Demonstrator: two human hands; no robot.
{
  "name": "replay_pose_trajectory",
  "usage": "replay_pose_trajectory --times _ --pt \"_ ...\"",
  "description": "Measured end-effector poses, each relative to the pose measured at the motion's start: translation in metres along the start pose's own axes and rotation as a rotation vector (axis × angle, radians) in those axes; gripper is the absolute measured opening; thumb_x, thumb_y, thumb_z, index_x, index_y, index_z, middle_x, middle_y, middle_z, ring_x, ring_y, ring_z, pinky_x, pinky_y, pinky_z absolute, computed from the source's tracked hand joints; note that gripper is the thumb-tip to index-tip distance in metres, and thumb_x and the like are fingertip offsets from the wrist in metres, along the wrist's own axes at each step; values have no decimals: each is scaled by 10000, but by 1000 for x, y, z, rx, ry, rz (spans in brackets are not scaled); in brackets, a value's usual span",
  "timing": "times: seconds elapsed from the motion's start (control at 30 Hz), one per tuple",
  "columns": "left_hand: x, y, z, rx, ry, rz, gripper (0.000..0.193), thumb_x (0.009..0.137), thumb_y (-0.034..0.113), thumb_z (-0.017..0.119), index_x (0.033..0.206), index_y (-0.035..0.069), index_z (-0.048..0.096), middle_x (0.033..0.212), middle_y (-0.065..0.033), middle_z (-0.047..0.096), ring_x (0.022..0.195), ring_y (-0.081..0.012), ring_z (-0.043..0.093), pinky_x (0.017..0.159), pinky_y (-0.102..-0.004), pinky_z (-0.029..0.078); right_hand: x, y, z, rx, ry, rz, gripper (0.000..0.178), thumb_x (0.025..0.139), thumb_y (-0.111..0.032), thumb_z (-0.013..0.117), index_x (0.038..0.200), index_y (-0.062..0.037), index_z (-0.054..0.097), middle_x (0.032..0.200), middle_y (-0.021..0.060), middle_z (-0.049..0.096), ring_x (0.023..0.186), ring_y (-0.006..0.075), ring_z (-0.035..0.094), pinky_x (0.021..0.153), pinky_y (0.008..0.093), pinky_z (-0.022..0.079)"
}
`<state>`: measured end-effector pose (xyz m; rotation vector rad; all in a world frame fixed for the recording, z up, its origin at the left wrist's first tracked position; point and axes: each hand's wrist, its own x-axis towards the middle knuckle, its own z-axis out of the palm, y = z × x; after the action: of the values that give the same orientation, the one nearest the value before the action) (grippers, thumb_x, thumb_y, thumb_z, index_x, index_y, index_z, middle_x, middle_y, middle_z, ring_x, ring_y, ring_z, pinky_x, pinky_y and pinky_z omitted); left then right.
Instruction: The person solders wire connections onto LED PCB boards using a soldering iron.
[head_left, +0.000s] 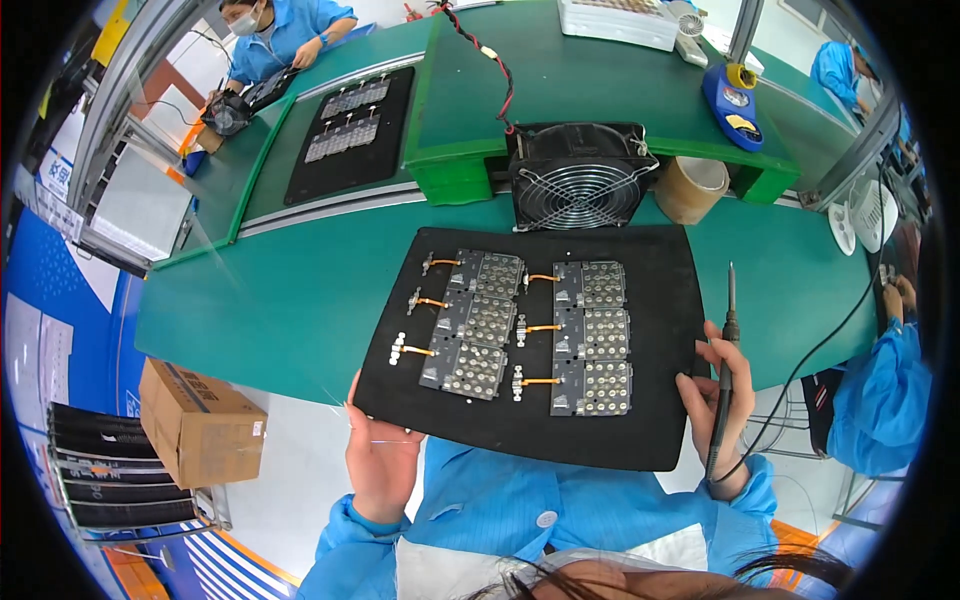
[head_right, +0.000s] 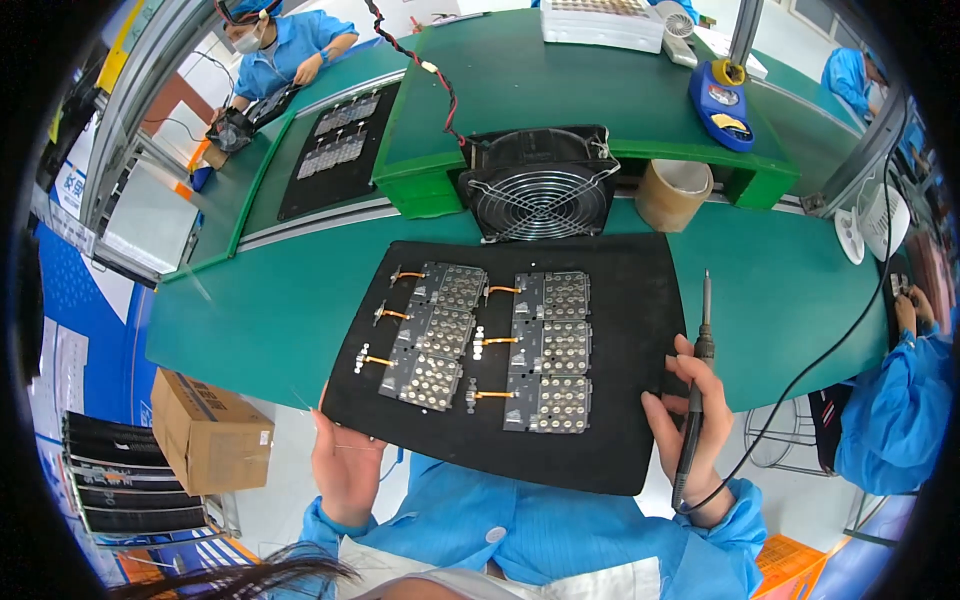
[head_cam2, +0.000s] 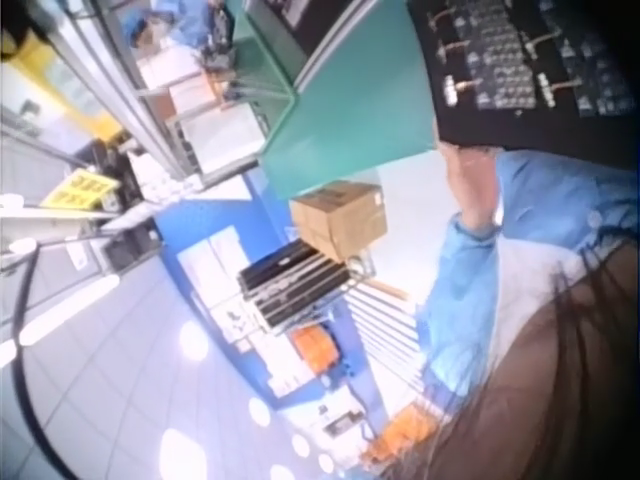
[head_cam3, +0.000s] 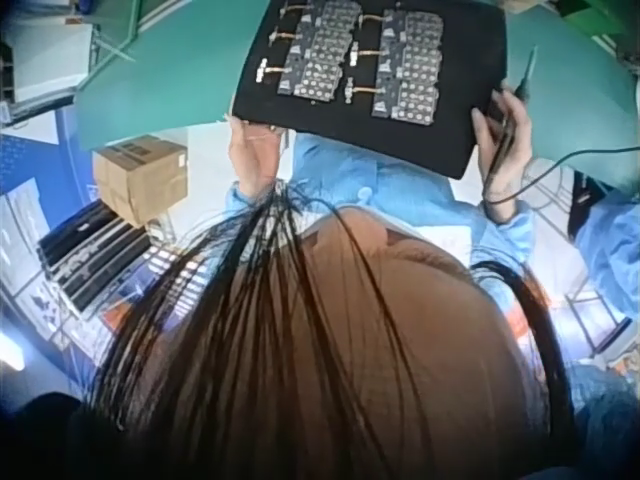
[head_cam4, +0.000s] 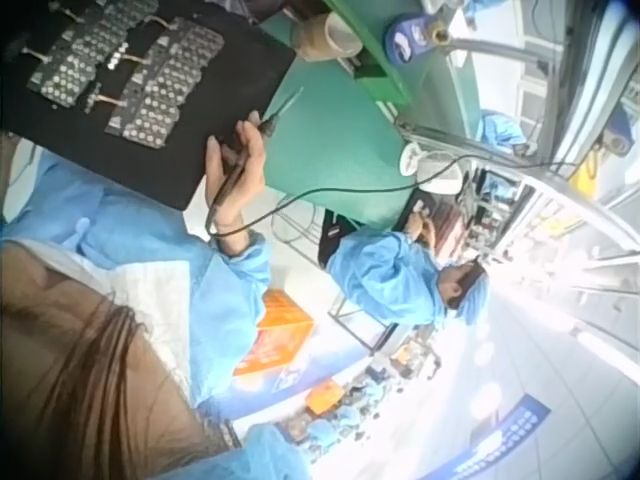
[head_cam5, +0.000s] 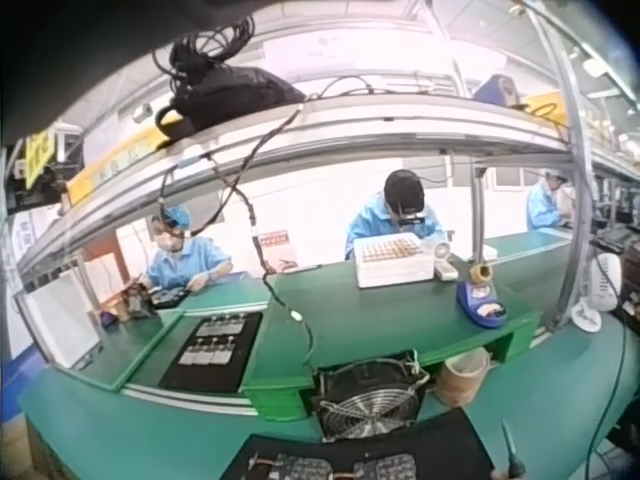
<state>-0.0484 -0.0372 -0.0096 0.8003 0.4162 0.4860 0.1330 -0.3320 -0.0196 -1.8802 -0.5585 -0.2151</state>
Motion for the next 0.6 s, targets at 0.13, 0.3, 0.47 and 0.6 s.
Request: replay_pose_trajectory --times 0.13,0.3,0.47,0.6 --pt "-7 -29 -5 -163 -38 -111 481 1023 397 306 1414 120 336 1411 -87 442 1271 -268 448 1012 -464 392 -5 -3 6 146 18 -12 568 728 81 702 1242 -31 488 1289 233 532 1108 228 593 701 238 577" --pt "-6 -38 -1 -193 -48 -269 444 1019 348 357 1372 82 394 1354 -97 507 1243 -273 487 1032 -467 391 -10 -4 7 112 -77 -199 612 716 42 740 1259 -27 467 1312 262 501 1109 257 596 677 258 587" --pt "-6 -10 -21 -249 -48 -90 488 1007 343 387 1406 62 359 1387 -95 477 1269 -293 461 1059 -469 364 -6 -13 15 295 -228 -269 508 820 -28 685 1267 -3 444 1313 338 451 1100 349 596 733 367 594" --pt "-2 28 -59 -199 109 154 445 997 291 432 1373 54 420 1370 -94 497 1242 -287 483 1066 -448 358 -1 -6 12 235 -204 -314 484 856 -24 623 1293 4 417 1307 331 456 1104 350 593 804 392 571"
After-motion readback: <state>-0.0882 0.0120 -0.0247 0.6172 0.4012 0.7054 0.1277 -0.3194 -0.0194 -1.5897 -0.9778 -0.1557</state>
